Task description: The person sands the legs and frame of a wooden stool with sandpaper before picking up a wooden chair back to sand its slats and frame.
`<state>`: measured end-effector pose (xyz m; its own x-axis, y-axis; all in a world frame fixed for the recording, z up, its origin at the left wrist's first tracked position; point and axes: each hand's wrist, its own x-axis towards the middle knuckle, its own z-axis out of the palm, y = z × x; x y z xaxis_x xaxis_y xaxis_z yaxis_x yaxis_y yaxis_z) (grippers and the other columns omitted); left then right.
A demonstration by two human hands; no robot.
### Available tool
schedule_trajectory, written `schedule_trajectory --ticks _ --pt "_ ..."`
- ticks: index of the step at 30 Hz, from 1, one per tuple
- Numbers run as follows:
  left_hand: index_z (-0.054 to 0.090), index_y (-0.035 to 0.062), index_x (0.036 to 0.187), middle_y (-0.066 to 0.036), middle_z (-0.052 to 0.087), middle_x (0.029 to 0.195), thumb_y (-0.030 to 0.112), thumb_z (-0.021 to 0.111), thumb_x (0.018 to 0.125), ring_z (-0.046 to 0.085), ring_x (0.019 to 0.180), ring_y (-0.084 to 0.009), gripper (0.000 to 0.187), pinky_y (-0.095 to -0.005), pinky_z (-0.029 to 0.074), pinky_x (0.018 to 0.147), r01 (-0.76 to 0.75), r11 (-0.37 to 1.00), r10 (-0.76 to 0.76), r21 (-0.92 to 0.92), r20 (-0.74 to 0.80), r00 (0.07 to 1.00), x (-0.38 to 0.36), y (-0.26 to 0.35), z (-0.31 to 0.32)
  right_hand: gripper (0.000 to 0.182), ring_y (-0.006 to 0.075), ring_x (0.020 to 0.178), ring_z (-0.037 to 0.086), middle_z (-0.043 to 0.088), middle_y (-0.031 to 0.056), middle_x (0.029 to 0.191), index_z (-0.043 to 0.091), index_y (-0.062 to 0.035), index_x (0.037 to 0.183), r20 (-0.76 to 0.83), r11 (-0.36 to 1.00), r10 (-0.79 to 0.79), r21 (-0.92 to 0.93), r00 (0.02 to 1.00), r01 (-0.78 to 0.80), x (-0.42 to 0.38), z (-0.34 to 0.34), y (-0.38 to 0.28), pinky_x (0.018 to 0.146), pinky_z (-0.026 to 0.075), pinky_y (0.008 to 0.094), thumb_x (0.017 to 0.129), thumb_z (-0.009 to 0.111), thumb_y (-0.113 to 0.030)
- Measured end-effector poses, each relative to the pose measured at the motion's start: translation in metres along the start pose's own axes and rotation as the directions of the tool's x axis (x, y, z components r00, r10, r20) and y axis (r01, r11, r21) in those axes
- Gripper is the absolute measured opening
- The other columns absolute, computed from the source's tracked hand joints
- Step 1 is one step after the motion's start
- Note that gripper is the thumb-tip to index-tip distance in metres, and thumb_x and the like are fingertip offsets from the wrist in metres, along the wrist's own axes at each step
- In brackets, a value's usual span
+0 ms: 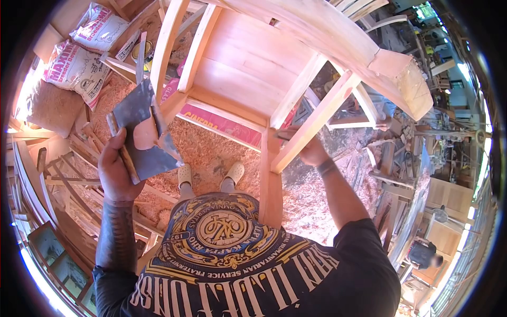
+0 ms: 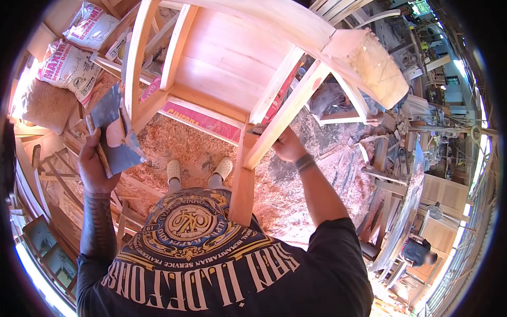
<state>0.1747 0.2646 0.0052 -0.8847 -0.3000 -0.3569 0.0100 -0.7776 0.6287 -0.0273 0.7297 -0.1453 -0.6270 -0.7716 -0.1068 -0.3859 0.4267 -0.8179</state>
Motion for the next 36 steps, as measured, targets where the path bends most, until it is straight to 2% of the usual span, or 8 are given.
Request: schedule_trajectory --ticks 1,2,5,9,17,22,31,36 --pt "0.054 -0.0036 0.14 -0.018 0.069 0.131 0.024 0.047 0.108 0.069 0.12 -0.0299 0.042 -0.0453 0.055 0.106 0.007 1.0 -0.007 -0.005 -0.004 1.0 0.001 -0.002 0.002 0.035 0.0229 0.136 0.056 0.069 0.0102 0.137 0.072 -0.0041 0.132 -0.011 0.969 -0.149 -0.202 0.989 0.144 -0.001 0.011 0.008 0.115 0.044 0.0402 0.097 0.066 -0.002" --pt "0.054 -0.0036 0.14 -0.018 0.069 0.13 0.024 0.046 0.108 0.069 0.119 -0.0298 0.042 -0.0452 0.055 0.105 0.018 1.0 -0.018 0.011 -0.009 1.0 0.002 -0.003 0.002 0.039 0.023 0.149 0.043 0.064 0.0096 0.145 0.07 -0.004 0.134 -0.028 0.992 -0.123 -0.035 0.992 0.122 -0.01 0.025 0.013 0.123 0.035 0.0406 0.096 0.066 0.003" --pt "0.055 -0.0031 0.139 -0.017 0.07 0.129 0.024 0.046 0.109 0.07 0.117 -0.029 0.041 -0.0446 0.056 0.104 0.056 0.998 -0.057 0.033 0.005 0.998 0.005 -0.005 0.005 0.04 0.0275 0.149 0.044 0.065 0.0078 0.144 0.072 -0.0045 0.133 -0.19 0.969 0.072 0.245 0.979 -0.024 -0.04 0.073 0.023 0.123 0.034 0.0419 0.094 0.068 0.005" --pt "0.057 -0.0023 0.137 -0.016 0.071 0.126 0.024 0.047 0.11 0.07 0.116 -0.0278 0.039 -0.0435 0.056 0.104 0.1 0.995 -0.1 0.013 0.061 0.993 0.004 -0.007 0.006 0.035 0.0304 0.145 0.05 0.068 0.012 0.139 0.076 -0.0078 0.122 -0.048 0.989 0.096 0.115 0.994 -0.09 -0.038 0.038 -0.001 0.122 0.034 0.0431 0.091 0.07 0.007" --pt "0.055 -0.0038 0.139 -0.018 0.07 0.128 0.024 0.045 0.11 0.07 0.117 -0.0287 0.041 -0.0436 0.057 0.103 0.087 0.995 -0.087 -0.042 0.003 0.996 0.004 -0.012 0.004 0.045 0.0153 0.097 0.067 0.074 0.0067 0.109 0.068 -0.0109 0.141 0.295 0.942 0.332 -0.049 0.896 -0.332 0.025 -0.036 0.025 0.088 0.055 0.0307 0.096 0.07 -0.006" --pt "0.053 -0.0061 0.141 -0.02 0.068 0.131 0.024 0.044 0.109 0.071 0.117 -0.0302 0.045 -0.0442 0.058 0.103 0.08 0.997 -0.081 -0.021 -0.057 0.995 0.0 -0.013 0.003 0.051 0.0161 0.085 0.061 0.072 0.0056 0.102 0.065 -0.0125 0.145 0.444 0.962 0.252 -0.215 0.86 -0.17 0.059 -0.022 0.002 0.079 0.052 0.0308 0.094 0.069 -0.01" --pt "0.054 -0.0039 0.139 -0.019 0.069 0.128 0.024 0.046 0.11 0.071 0.115 -0.0301 0.041 -0.0453 0.058 0.102 0.083 0.996 -0.084 -0.014 -0.078 0.993 -0.005 -0.016 0.012 0.038 0.0338 0.119 0.066 0.072 0.0133 0.128 0.069 -0.0153 0.136 0.561 0.923 -0.082 -0.269 0.824 0.274 0.032 -0.034 -0.049 0.109 0.049 0.0457 0.099 0.067 -0.01" --pt "0.055 -0.0027 0.139 -0.017 0.071 0.126 0.025 0.047 0.11 0.071 0.114 -0.0303 0.041 -0.0459 0.058 0.101 0.088 0.996 -0.088 -0.006 -0.068 0.994 -0.005 -0.018 0.017 0.036 0.0315 0.122 0.065 0.073 0.0071 0.126 0.074 -0.0188 0.129 0.457 0.948 0.265 0.036 0.849 -0.315 0.0 -0.028 -0.041 0.109 0.049 0.0448 0.094 0.073 -0.008"
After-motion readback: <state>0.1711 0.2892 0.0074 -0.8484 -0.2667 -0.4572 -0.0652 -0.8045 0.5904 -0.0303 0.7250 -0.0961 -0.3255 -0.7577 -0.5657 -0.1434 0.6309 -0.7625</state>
